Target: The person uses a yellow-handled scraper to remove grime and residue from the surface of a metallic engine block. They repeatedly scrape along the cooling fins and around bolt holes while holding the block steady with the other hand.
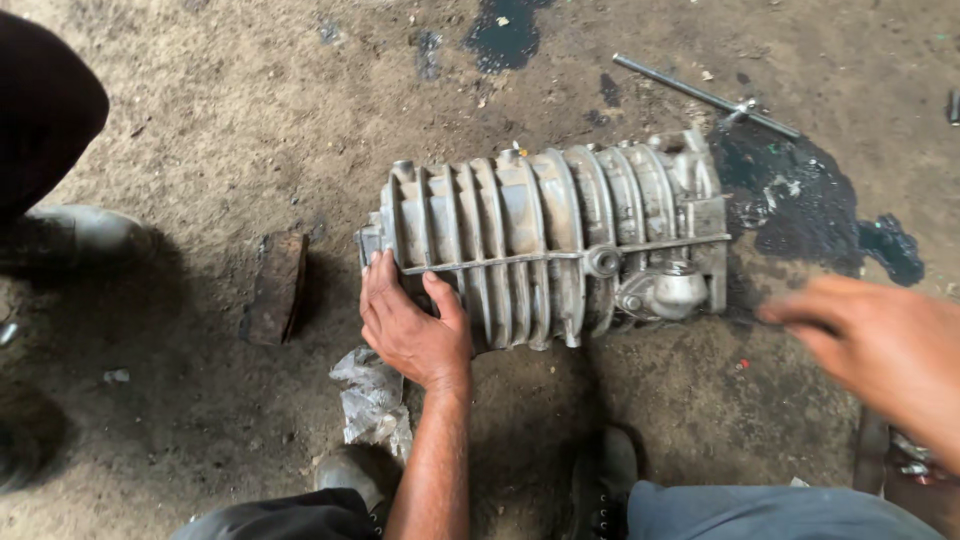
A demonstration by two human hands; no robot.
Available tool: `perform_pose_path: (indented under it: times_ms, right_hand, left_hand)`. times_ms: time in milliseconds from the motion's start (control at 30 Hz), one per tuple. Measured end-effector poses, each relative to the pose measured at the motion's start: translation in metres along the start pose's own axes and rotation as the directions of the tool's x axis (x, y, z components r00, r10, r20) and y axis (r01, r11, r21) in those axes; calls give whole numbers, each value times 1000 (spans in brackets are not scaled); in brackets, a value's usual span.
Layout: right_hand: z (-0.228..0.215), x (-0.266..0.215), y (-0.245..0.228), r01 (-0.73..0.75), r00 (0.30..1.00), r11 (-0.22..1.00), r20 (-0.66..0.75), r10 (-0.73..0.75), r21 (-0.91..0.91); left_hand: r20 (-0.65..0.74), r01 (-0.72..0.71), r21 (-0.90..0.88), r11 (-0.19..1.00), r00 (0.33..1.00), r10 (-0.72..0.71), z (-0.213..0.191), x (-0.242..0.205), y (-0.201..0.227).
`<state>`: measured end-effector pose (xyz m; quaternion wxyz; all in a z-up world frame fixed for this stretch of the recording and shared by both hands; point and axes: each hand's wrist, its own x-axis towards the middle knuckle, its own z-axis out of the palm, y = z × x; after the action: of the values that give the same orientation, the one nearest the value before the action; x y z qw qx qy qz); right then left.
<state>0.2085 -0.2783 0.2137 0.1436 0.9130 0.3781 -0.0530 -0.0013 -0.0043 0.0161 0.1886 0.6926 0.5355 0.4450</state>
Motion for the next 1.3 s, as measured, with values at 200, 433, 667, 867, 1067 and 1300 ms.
perform_pose_path:
  times_ms: [200,433,667,867,1067,1300]
  right_hand:
    - [56,28,84,-15,984,648,-103,145,762]
    - [76,56,98,21,988,88,-34,149,996]
    - [96,67,84,236,961,-143,-209,183,961]
    - [93,51,63,334,925,-119,-301,233,935]
    - [77,59,23,311,914,55,-315,257,949]
    - [30,53,5,23,949,665,-224,220,747]
  left_hand:
    - [2,-7,3,1000,1000,7,-1,1,2]
    - [17,17,-13,1000,1000,-16,-3,1,3]
    - [37,35,-4,999,999,-35,-1,-1,1]
    - [52,50,-10,999,997,-49,-2,-1,2]
    - [55,52,-20,998,997,-51,-3,0,2]
    - [66,50,-25,998,997,-48,-5,1,2]
